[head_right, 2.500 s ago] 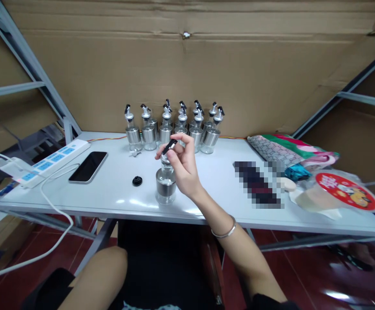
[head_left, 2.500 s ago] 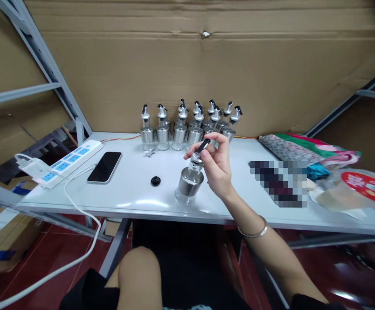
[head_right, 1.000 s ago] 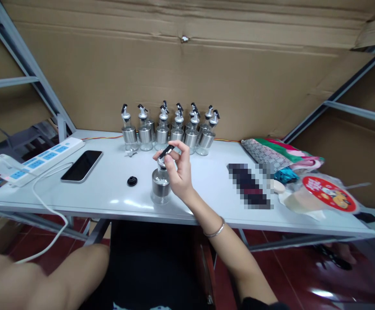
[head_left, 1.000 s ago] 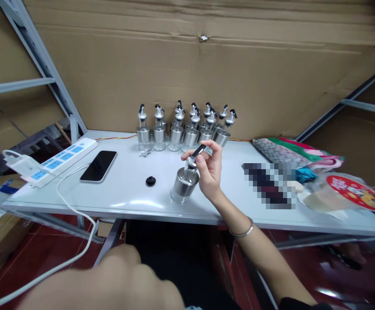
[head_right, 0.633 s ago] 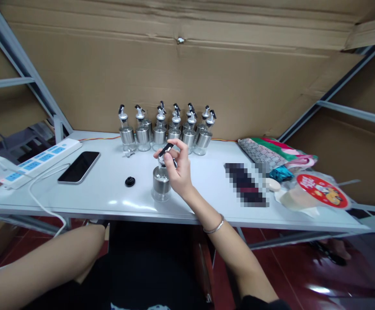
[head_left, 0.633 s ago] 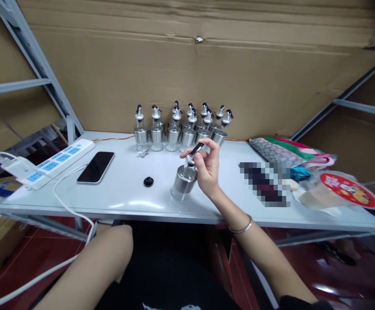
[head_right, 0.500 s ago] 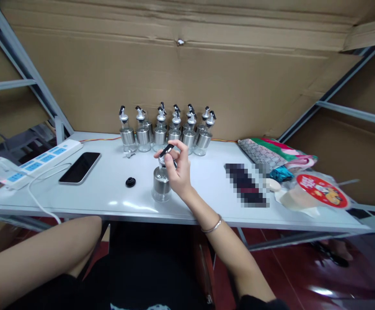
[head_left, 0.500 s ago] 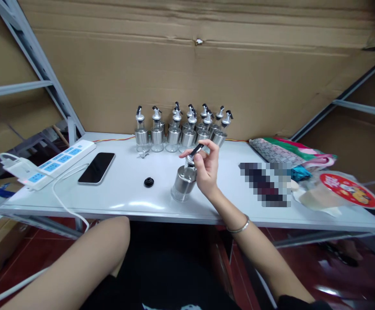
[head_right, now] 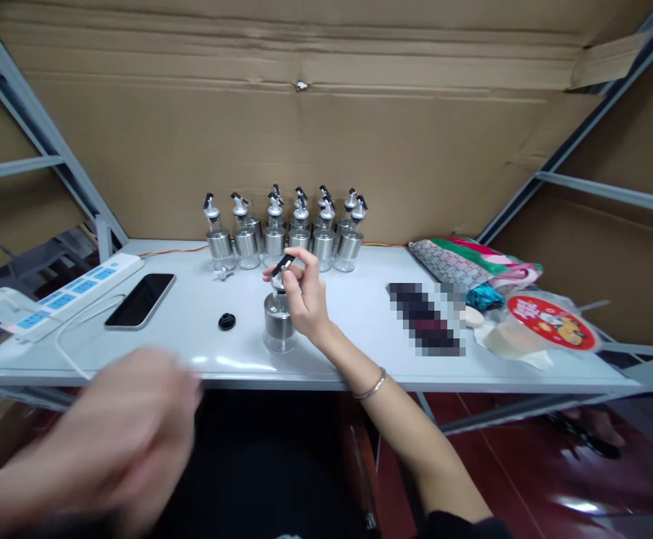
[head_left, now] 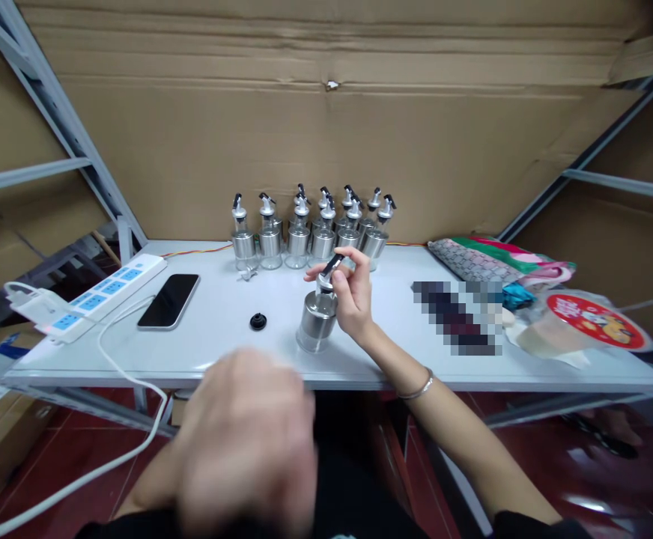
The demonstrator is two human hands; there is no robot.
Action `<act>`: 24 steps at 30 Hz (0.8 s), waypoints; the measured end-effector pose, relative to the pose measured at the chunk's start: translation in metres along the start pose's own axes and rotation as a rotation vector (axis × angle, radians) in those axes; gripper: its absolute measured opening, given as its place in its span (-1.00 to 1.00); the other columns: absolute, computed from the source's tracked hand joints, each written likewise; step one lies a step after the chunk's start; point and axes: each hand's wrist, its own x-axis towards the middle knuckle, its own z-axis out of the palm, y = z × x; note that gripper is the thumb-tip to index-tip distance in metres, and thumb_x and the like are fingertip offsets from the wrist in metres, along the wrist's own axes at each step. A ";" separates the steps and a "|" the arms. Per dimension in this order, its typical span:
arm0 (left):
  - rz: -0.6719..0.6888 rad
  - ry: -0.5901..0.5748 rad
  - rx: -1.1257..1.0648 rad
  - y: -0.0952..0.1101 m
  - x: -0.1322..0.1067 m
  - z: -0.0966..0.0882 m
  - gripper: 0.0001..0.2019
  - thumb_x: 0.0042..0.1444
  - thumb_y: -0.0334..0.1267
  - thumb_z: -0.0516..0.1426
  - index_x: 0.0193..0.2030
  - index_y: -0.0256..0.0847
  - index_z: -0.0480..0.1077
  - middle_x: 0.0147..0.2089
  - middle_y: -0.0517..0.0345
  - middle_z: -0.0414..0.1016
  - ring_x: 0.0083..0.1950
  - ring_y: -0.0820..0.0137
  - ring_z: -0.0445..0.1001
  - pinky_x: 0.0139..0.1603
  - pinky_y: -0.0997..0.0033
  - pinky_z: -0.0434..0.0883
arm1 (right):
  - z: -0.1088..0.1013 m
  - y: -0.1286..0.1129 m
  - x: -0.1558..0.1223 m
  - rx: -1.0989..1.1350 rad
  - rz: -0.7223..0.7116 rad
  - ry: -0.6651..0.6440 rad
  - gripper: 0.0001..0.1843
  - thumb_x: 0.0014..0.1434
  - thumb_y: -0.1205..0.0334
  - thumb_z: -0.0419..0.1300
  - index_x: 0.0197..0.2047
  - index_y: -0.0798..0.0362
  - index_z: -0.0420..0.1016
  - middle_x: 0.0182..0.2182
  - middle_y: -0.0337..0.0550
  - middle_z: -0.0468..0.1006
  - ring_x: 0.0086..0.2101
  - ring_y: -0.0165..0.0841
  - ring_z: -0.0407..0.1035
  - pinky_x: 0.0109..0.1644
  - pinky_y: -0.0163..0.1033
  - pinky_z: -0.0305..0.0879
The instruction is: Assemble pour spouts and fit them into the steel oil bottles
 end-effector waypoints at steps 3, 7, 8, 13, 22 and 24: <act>-0.116 -0.107 0.028 -0.036 0.016 0.032 -0.58 0.12 -0.16 0.19 0.12 -0.07 0.26 0.04 0.02 0.42 0.02 0.20 0.44 -0.04 0.12 0.46 | 0.002 0.005 -0.001 -0.121 -0.078 0.032 -0.68 0.38 0.13 -0.13 0.18 -0.16 0.05 -0.24 -0.17 0.55 -0.21 -0.27 0.50 -0.16 -0.06 0.39; -0.281 -0.557 -0.058 -0.088 0.030 0.062 -0.51 0.14 -0.19 0.14 0.20 -0.17 0.14 0.18 -0.13 0.31 0.18 0.11 0.34 0.13 0.07 0.35 | 0.002 0.022 0.007 -0.328 -0.134 0.001 -0.58 0.38 0.07 -0.16 0.27 -0.12 0.03 -0.16 -0.09 0.55 -0.21 -0.25 0.48 -0.14 -0.06 0.39; -0.298 -0.597 -0.041 -0.098 0.032 0.066 -0.47 0.11 -0.22 0.16 0.21 -0.20 0.13 0.19 -0.16 0.29 0.19 0.07 0.32 0.15 0.04 0.33 | 0.002 0.025 0.011 -0.359 -0.108 -0.018 -0.55 0.37 0.05 -0.17 0.28 -0.11 0.03 -0.15 -0.07 0.55 -0.20 -0.25 0.48 -0.13 -0.06 0.40; -0.293 -0.468 0.030 -0.124 0.042 0.068 -0.47 0.07 -0.29 0.18 0.18 -0.23 0.14 0.15 -0.15 0.31 0.17 0.07 0.34 0.16 0.07 0.31 | 0.003 0.035 0.034 -0.332 -0.009 -0.033 -0.49 0.33 -0.02 -0.08 0.28 -0.08 0.04 -0.01 -0.03 0.52 -0.04 -0.24 0.43 0.02 -0.04 0.36; -0.311 0.100 0.143 -0.194 0.109 0.017 -0.40 0.06 -0.15 0.20 0.21 -0.19 0.09 0.16 -0.11 0.25 0.23 0.12 0.25 0.29 0.04 0.18 | -0.027 0.064 0.051 -0.260 0.137 0.289 -0.64 0.26 0.00 -0.01 0.04 0.00 0.19 -0.16 -0.05 0.55 -0.09 -0.24 0.43 0.03 -0.03 0.30; -0.332 0.104 0.154 -0.212 0.120 0.009 -0.42 0.06 -0.16 0.19 0.20 -0.18 0.11 0.14 -0.08 0.27 0.26 0.10 0.22 0.31 0.02 0.16 | -0.034 0.070 0.051 -0.258 0.167 0.325 -0.67 0.26 0.01 -0.02 0.01 0.01 0.19 -0.20 -0.05 0.55 -0.12 -0.24 0.44 0.00 -0.04 0.31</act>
